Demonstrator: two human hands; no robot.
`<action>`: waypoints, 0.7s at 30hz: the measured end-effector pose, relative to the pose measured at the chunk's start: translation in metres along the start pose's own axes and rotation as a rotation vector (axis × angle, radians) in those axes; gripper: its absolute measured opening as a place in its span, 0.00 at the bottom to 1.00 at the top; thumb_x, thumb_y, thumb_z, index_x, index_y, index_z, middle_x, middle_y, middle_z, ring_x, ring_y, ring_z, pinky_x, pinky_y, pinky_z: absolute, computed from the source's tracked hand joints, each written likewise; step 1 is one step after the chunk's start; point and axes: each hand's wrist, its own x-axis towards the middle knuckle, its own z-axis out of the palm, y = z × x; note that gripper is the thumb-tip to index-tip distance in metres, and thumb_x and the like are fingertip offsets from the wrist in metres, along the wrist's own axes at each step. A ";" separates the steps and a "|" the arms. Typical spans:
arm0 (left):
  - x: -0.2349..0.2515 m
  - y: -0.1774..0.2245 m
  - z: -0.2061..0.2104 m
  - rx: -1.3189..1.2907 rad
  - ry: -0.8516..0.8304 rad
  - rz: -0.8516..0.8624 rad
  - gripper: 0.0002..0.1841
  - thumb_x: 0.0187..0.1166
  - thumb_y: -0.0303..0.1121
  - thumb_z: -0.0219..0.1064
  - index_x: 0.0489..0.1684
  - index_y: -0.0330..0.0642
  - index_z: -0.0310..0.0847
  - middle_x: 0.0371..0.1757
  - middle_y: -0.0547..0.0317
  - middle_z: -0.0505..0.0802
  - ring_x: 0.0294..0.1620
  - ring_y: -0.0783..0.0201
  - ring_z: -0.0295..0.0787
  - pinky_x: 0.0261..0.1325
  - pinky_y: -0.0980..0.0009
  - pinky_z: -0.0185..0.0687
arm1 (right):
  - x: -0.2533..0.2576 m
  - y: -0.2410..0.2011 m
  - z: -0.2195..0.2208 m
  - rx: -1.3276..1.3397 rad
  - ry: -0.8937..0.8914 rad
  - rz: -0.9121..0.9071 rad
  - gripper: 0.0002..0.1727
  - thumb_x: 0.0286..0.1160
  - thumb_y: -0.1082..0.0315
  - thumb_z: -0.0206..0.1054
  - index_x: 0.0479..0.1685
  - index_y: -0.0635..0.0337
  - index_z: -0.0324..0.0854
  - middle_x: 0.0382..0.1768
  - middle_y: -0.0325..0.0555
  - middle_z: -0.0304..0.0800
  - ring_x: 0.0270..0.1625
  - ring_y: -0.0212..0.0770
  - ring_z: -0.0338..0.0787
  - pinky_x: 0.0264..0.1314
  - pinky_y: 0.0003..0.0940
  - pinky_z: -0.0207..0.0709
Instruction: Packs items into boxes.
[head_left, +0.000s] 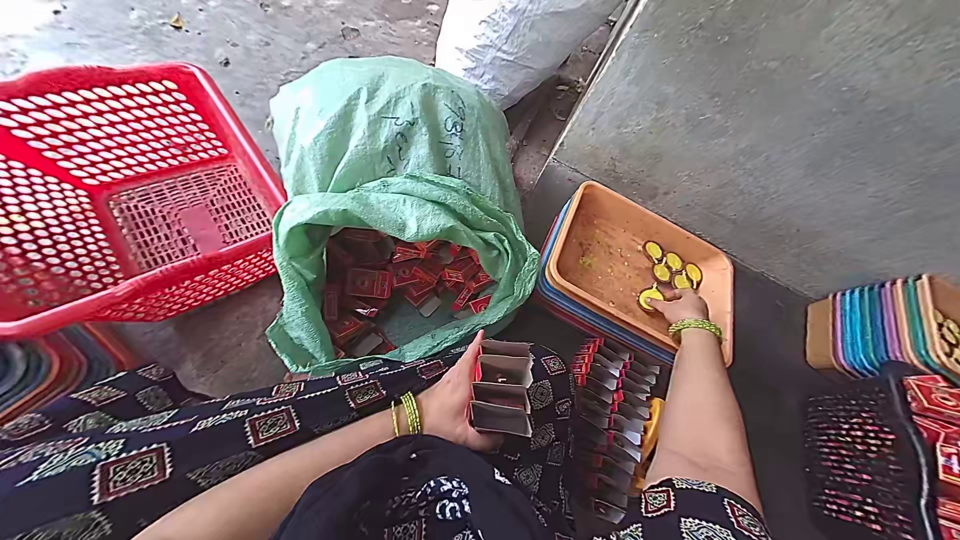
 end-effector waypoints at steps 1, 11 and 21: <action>0.001 0.001 -0.001 -0.002 -0.002 -0.013 0.80 0.45 0.63 0.86 0.89 0.18 0.27 0.83 0.27 0.71 0.89 0.54 0.64 0.97 0.57 0.43 | -0.009 -0.008 -0.003 0.047 0.023 -0.030 0.30 0.64 0.60 0.85 0.61 0.71 0.83 0.58 0.72 0.88 0.65 0.69 0.85 0.72 0.70 0.71; -0.001 0.006 0.001 0.006 0.007 -0.066 0.81 0.43 0.62 0.87 0.89 0.19 0.27 0.84 0.25 0.69 0.88 0.49 0.66 0.92 0.59 0.58 | -0.286 -0.092 -0.028 0.847 0.139 -1.141 0.13 0.71 0.65 0.79 0.52 0.43 0.86 0.45 0.35 0.96 0.48 0.37 0.96 0.53 0.38 0.94; -0.005 0.024 0.001 0.124 0.041 -0.014 0.79 0.40 0.60 0.88 0.88 0.17 0.34 0.79 0.24 0.74 0.84 0.42 0.70 0.89 0.56 0.62 | -0.357 -0.079 0.000 0.283 0.080 -1.352 0.14 0.71 0.50 0.79 0.48 0.45 0.91 0.56 0.42 0.88 0.62 0.39 0.85 0.67 0.35 0.80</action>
